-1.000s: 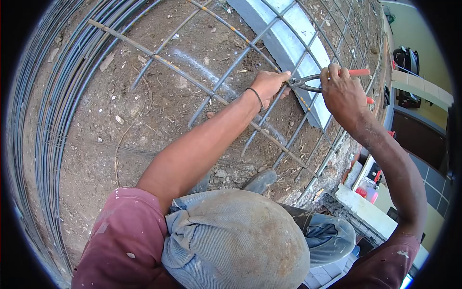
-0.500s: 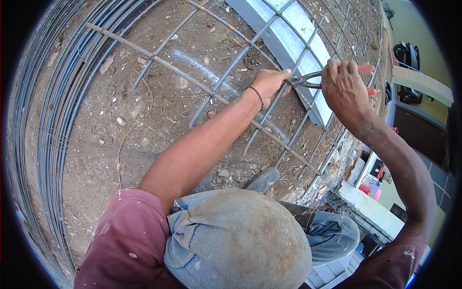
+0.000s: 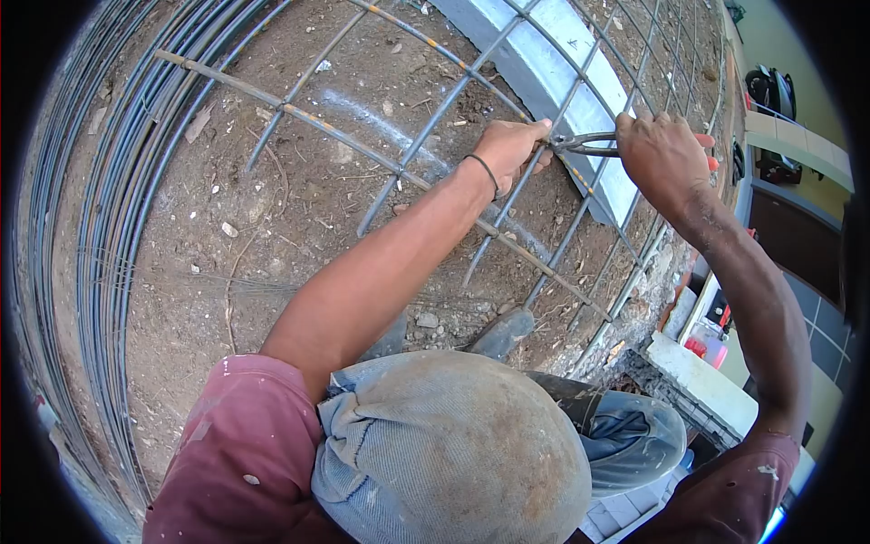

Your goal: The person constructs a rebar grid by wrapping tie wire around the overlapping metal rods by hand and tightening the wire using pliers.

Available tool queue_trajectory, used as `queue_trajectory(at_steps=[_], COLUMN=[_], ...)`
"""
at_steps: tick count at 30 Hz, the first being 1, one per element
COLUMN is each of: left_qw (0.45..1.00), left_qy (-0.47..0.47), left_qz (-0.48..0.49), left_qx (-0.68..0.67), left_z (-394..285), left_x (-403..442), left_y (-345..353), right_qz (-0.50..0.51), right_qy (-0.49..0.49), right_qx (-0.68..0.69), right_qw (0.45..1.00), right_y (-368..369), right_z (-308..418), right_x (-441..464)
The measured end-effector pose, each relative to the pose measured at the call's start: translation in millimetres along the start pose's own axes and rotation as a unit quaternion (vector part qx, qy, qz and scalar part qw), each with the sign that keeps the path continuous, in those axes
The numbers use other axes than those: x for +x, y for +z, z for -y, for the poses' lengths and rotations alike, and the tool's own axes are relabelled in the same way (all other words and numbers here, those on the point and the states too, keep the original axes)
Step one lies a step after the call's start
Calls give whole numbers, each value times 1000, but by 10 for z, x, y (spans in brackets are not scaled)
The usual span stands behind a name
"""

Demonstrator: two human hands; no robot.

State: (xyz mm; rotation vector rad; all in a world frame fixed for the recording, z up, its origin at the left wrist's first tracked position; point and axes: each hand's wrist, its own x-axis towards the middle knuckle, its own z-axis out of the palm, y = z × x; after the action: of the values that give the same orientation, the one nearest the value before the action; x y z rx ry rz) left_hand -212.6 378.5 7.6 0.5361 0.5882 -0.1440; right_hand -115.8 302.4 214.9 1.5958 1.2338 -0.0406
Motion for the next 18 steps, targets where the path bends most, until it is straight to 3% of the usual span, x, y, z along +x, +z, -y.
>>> queue_trajectory(at_steps=[7, 13, 15, 16, 17, 18], left_qw=[1000, 1000, 999, 999, 999, 999], left_qy=[-1, -1, 23, 24, 21, 17], left_qz=[-6, -4, -5, -4, 0, 2], left_qx=[7, -12, -48, -46, -41, -45], left_z=[-11, 24, 14, 21, 46, 67], left_x=[-30, 38, 35, 36, 16, 82], left_y=[1, 2, -16, -15, -4, -10], right_qz=[-73, -10, 24, 203, 374, 412], right_qy=[12, -24, -101, -49, 14, 20], right_qx=[36, 43, 54, 237, 402, 452], right_qw=[997, 999, 993, 949, 836, 791], right_y=[285, 120, -49, -208, -313, -224], right_z=[-56, -87, -218, -238, -232, -271], right_x=[94, 41, 176, 239, 265, 323])
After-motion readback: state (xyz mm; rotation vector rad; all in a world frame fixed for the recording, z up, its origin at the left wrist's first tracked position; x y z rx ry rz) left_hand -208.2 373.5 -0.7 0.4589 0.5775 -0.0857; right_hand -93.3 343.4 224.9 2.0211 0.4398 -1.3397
